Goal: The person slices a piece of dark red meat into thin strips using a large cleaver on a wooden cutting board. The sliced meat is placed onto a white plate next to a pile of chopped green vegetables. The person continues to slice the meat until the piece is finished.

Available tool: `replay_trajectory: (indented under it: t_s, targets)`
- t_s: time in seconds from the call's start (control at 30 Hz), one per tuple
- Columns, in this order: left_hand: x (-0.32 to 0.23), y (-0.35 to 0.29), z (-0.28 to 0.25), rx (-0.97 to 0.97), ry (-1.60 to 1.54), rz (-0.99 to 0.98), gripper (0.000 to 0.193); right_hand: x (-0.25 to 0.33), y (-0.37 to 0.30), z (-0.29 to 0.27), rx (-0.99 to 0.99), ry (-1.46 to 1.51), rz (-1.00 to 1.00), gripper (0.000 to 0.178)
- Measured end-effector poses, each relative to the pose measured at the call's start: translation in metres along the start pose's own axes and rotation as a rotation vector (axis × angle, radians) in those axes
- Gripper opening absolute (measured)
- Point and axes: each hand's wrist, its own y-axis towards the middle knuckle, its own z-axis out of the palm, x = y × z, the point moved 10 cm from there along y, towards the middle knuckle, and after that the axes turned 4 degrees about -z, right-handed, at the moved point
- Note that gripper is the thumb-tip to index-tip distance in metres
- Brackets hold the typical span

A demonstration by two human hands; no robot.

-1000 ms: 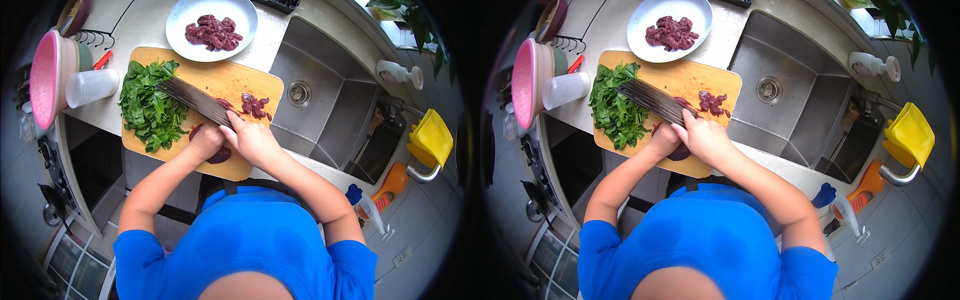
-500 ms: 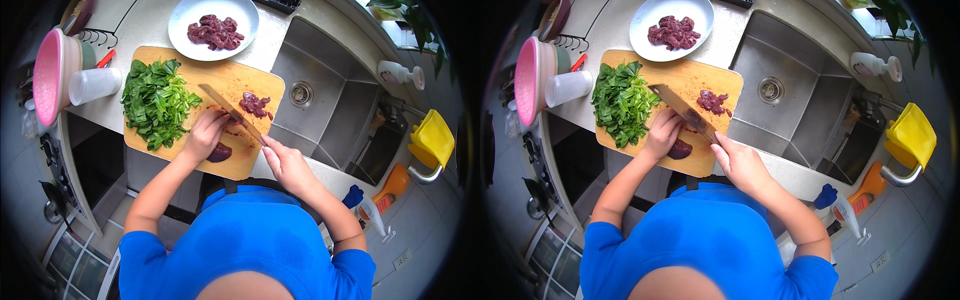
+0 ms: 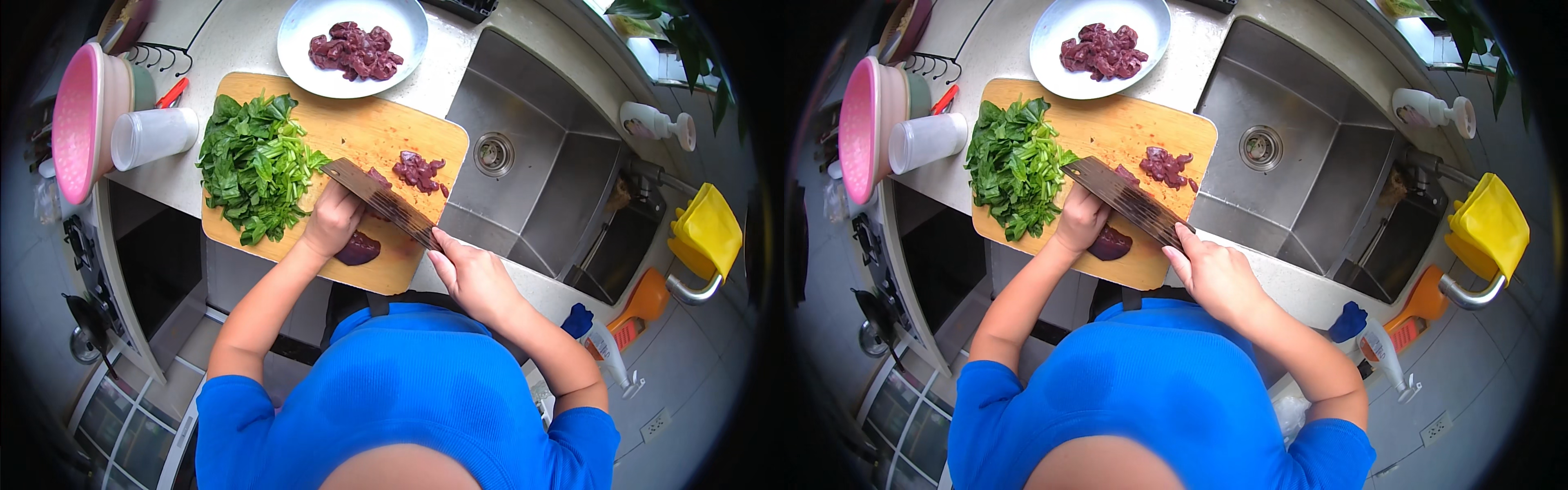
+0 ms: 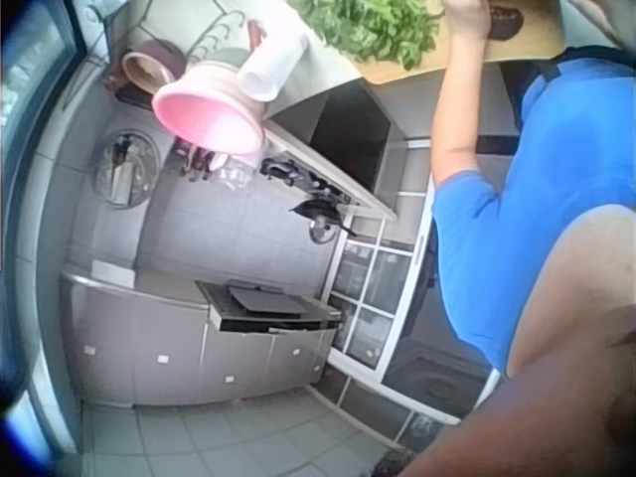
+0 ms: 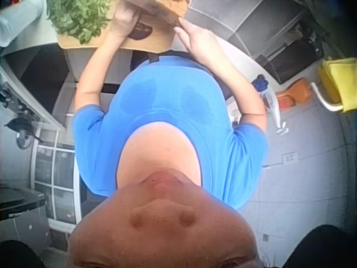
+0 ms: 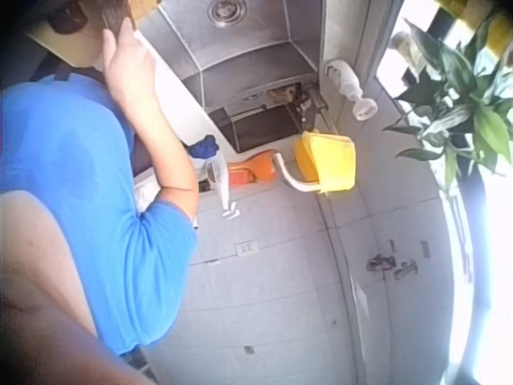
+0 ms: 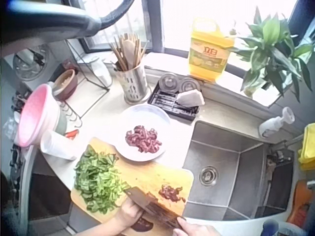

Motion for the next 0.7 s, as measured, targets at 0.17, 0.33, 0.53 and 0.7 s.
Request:
replay_trajectory:
  t_s: [0.17, 0.33, 0.53, 0.7]
  targets:
    - [-0.003, 0.002, -0.002, -0.026, -0.012, -0.013, 0.03, 0.002, 0.004, -0.002, 0.007, -0.053, -0.004, 0.045]
    - [0.003, 0.002, 0.0, -0.041, -0.019, -0.069, 0.029, 0.004, 0.011, 0.0, 0.021, -0.056, 0.01, 0.045]
    - [0.011, -0.003, 0.011, -0.017, -0.06, -0.128, 0.027, -0.006, 0.036, 0.019, 0.128, 0.082, 0.125, 0.041]
    - [0.013, -0.009, 0.016, 0.018, -0.072, -0.107, 0.024, 0.009, 0.061, 0.02, -0.006, 0.14, 0.033, 0.042]
